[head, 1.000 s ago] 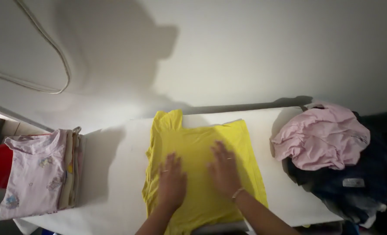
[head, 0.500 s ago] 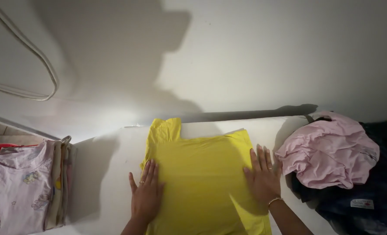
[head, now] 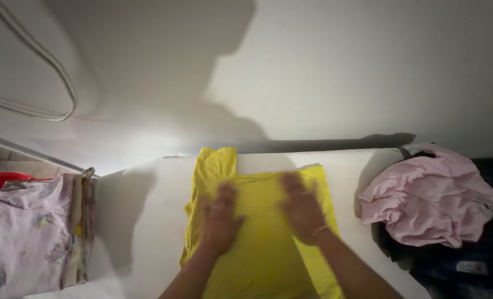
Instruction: The person folds a white t-shirt with an orange collar and the word 'English' on it, then folds a pink patterned shirt, and finally folds a yellow t-shirt. Each item is smoothed and folded into a neat stack on a white table.
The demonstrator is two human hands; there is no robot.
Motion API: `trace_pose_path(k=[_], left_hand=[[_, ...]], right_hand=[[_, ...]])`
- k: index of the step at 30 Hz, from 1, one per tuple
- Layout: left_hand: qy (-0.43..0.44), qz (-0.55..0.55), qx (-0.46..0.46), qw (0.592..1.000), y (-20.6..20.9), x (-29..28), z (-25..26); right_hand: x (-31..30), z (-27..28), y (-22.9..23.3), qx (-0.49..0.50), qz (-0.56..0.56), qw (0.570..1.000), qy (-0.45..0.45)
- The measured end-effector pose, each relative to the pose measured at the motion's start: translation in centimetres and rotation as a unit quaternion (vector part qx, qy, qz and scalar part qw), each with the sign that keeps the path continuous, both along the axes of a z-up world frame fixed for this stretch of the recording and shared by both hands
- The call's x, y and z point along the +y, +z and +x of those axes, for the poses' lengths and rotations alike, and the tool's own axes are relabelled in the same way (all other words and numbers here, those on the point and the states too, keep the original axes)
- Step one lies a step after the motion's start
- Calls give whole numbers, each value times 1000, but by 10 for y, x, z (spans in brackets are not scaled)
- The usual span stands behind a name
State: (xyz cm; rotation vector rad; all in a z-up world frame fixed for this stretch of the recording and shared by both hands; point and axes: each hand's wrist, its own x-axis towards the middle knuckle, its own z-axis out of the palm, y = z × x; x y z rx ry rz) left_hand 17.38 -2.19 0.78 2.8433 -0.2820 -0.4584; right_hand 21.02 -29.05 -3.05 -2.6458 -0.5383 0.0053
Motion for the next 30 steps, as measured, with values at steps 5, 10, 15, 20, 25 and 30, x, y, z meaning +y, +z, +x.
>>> trace_pose_path(k=[5, 10, 15, 20, 25, 30], left_hand=[[174, 78, -53, 980, -8, 64, -17], [336, -110, -148, 924, -19, 94, -24], [402, -40, -80, 911, -27, 81, -13], [436, -68, -77, 894, -25, 76, -6], [444, -65, 24, 893, -15, 80, -10], [379, -43, -74, 921, -9, 86, -14]], right_hand=[[-73, 15, 7, -4, -226, 959, -171], [-31, 26, 16, -104, -137, 965, -198], [76, 77, 16, -27, 128, 991, -22], [169, 133, -1, -1, 56, 998, -31], [194, 155, -23, 100, -91, 989, -57], [192, 154, -15, 143, -34, 983, -110]])
